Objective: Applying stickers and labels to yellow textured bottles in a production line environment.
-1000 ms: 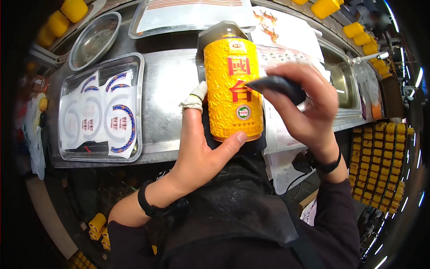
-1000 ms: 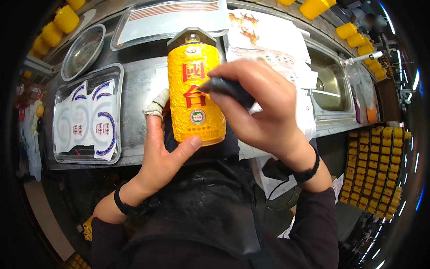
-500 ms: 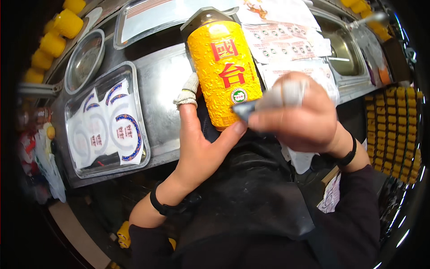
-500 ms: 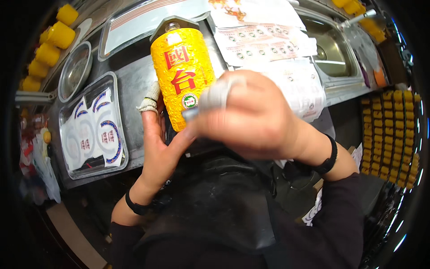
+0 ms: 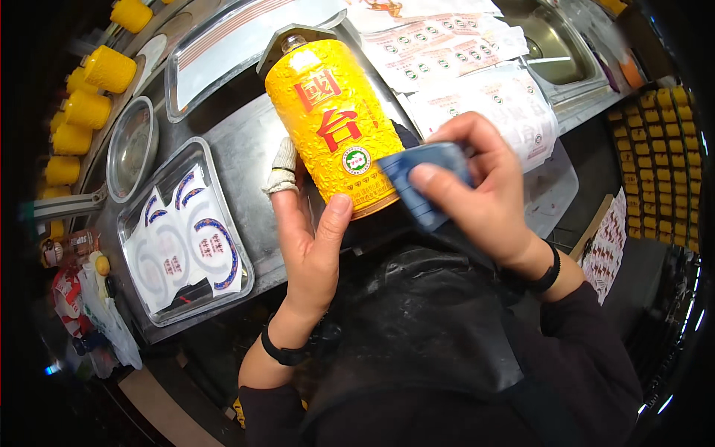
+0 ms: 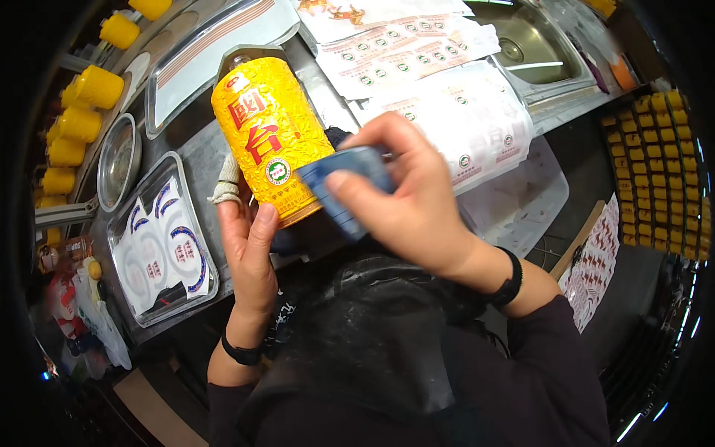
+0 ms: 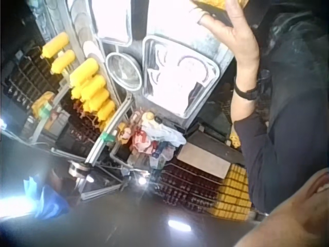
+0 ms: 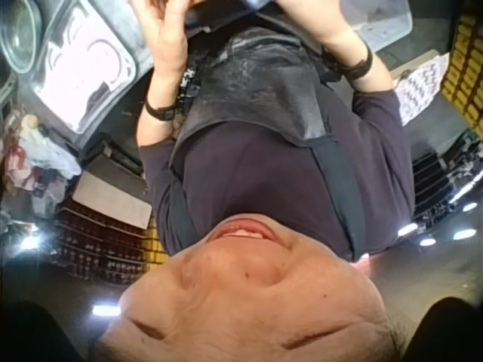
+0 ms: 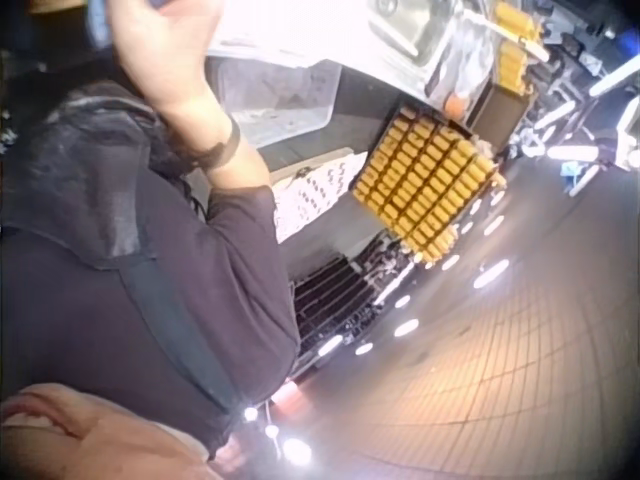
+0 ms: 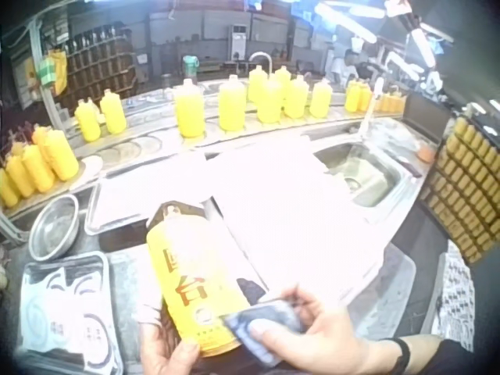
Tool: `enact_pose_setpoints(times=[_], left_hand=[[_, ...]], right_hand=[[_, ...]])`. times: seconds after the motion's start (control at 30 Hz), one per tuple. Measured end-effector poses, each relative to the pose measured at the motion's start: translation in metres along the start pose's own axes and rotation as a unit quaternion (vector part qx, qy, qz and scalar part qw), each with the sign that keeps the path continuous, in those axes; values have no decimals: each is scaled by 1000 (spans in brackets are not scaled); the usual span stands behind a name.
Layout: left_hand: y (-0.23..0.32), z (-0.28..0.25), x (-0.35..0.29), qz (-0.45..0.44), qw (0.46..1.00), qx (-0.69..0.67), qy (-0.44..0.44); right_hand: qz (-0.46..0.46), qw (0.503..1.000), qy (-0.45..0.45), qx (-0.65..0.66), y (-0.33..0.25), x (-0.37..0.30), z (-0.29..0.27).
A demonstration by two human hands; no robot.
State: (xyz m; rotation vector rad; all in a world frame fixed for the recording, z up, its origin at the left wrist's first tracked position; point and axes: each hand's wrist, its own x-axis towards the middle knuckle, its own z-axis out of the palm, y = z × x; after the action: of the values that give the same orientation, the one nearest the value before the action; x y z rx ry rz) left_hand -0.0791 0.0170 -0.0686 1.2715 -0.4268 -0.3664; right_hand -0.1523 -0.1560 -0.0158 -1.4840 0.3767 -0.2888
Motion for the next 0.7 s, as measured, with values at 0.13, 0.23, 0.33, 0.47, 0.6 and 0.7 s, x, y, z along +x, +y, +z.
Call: enact_pose_setpoints(times=[0.13, 0.23, 0.33, 0.47, 0.6, 0.7], left_hand=[[-1, -2, 1, 34, 996, 84, 6], [-2, -2, -4, 88, 979, 179, 36], [8, -6, -5, 244, 889, 387, 22], [34, -3, -4, 236, 791, 560, -72], [43, 18, -2, 245, 759, 597, -91], [32, 15, -10, 264, 765, 581, -86]], right_hand=[[54, 998, 16, -21, 9, 3, -30], [-18, 997, -29, 65, -1, 5, -6], [47, 998, -2, 44, 13, 8, -32], [63, 995, -3, 73, 15, 16, -42], [92, 990, -53, 94, 18, 21, -31], [127, 984, -91, 84, 15, 16, -23]])
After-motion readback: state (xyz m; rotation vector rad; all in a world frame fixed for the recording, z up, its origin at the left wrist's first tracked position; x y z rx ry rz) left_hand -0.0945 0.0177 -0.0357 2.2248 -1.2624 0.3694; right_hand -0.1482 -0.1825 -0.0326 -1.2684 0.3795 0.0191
